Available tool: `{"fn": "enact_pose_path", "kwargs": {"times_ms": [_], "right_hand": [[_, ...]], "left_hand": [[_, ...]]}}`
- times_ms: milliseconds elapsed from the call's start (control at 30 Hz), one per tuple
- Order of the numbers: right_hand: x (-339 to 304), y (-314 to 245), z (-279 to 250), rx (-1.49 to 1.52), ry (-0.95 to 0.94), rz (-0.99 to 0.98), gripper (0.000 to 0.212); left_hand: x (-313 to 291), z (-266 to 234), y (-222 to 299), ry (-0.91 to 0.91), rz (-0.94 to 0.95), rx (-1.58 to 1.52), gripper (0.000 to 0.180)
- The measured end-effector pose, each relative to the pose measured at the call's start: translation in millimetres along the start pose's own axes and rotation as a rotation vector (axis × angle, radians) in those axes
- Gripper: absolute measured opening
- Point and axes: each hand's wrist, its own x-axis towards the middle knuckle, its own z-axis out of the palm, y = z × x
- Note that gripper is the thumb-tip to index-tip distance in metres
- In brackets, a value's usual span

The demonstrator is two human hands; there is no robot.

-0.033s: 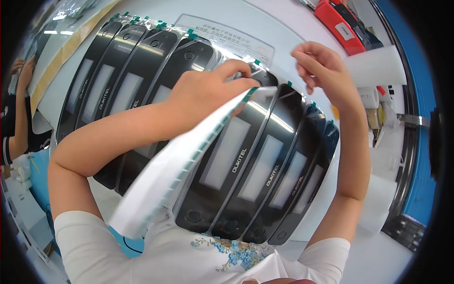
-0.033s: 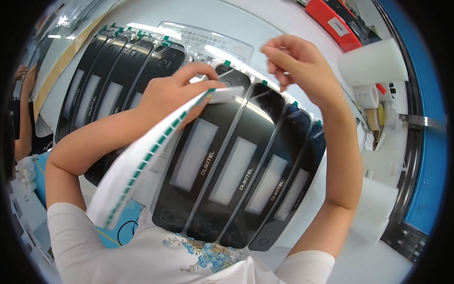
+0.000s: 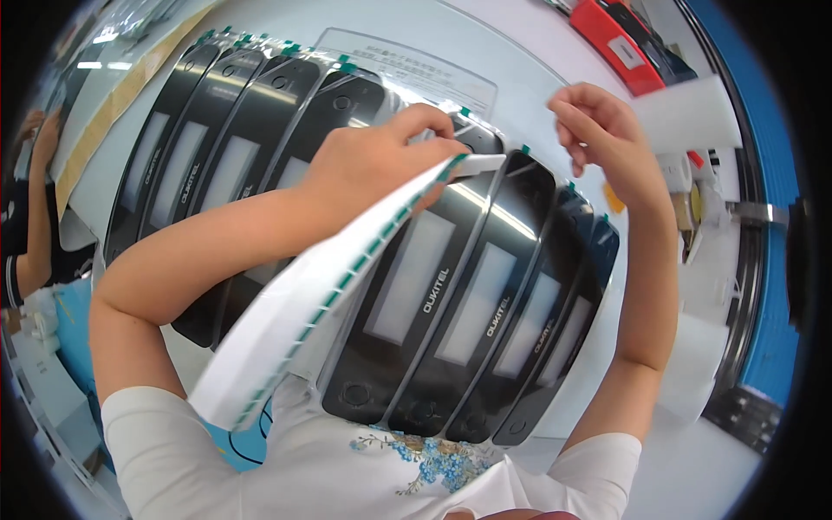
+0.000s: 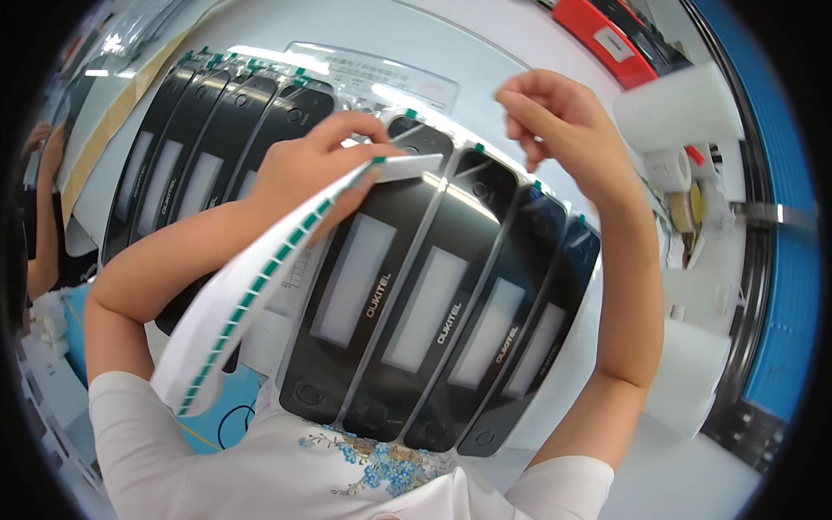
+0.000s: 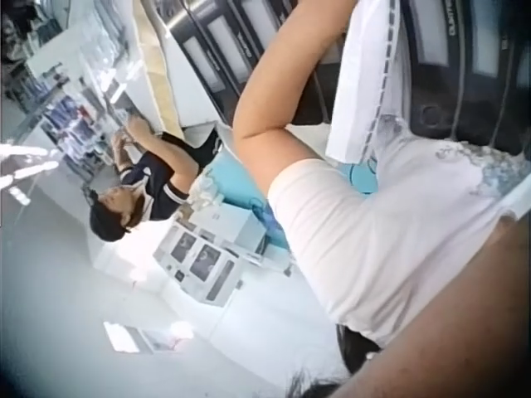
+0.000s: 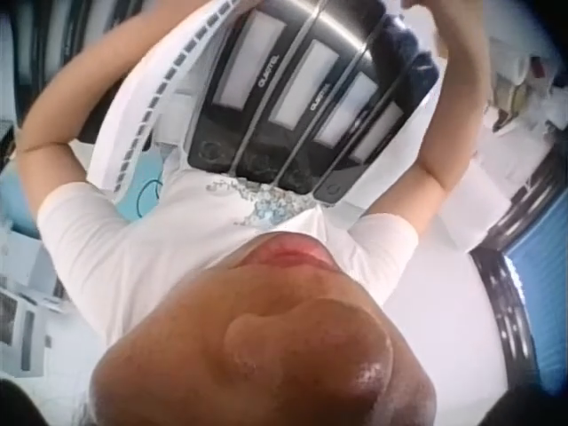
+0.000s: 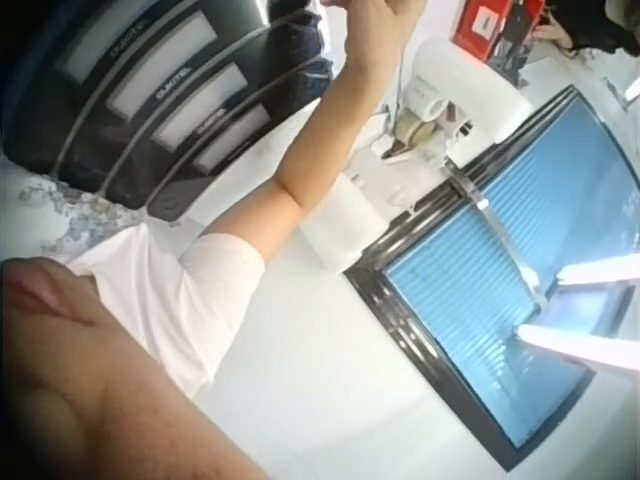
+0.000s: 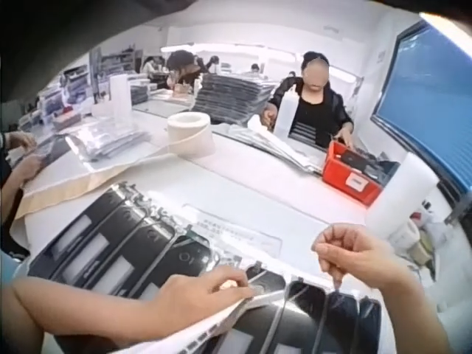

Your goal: Applying small green and white adhesive labels or tabs to the top edge of black electronic device housings.

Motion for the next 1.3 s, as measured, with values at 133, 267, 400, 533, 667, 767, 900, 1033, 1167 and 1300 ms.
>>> {"fn": "enact_pose_path", "kwargs": {"times_ms": [133, 267, 400, 533, 667, 767, 900, 1033, 1167, 1300], "right_hand": [[-73.7, 26.9, -52.3, -0.176, 0.271, 0.069, 0.015], [-137.1, 64.7, -81.9, -0.461, 0.229, 0.399, 0.014], [-158.4, 79.2, -66.4, -0.14, 0.285, 0.469, 0.02], [-162.7, 80.4, -59.2, -0.136, 0.331, 0.457, 0.022], [-164.5, 93.3, -62.4, -0.188, 0.355, 0.199, 0.023], [-163.6, 67.4, -44.8, 0.249, 0.494, 0.172, 0.021], [-179.8, 53.5, -37.4, 0.068, -0.004, 0.344, 0.016], [-196.7, 18.2, -20.2, 0.131, 0.164, 0.197, 0.025], [-183.0, 23.5, -16.7, 0.027, 0.138, 0.455, 0.071], [-169.2, 32.5, -0.1, -0.059, 0.153, 0.452, 0.084]], "left_hand": [[-0.9, -11.9, 16.8, -0.058, -0.407, -0.636, 0.043], [1.4, -47.4, 40.2, -0.419, -0.635, -0.638, 0.045], [-22.0, -39.2, 64.3, -0.476, -0.686, -0.766, 0.04], [-23.3, -39.2, 81.0, -0.651, -0.595, -0.802, 0.037], [-36.7, -35.1, 83.3, -0.578, -0.601, -0.764, 0.04], [-51.3, -33.6, 84.2, -0.333, -0.464, -0.713, 0.042], [-76.9, -35.9, 81.2, -0.087, -0.499, -0.636, 0.053], [-95.4, -38.8, 75.2, -0.048, -0.627, -0.707, 0.054], [-101.6, -44.2, 84.7, -0.18, -0.356, -0.538, 0.049], [-103.3, -50.7, 84.3, -0.304, -0.125, -0.373, 0.039]]}}
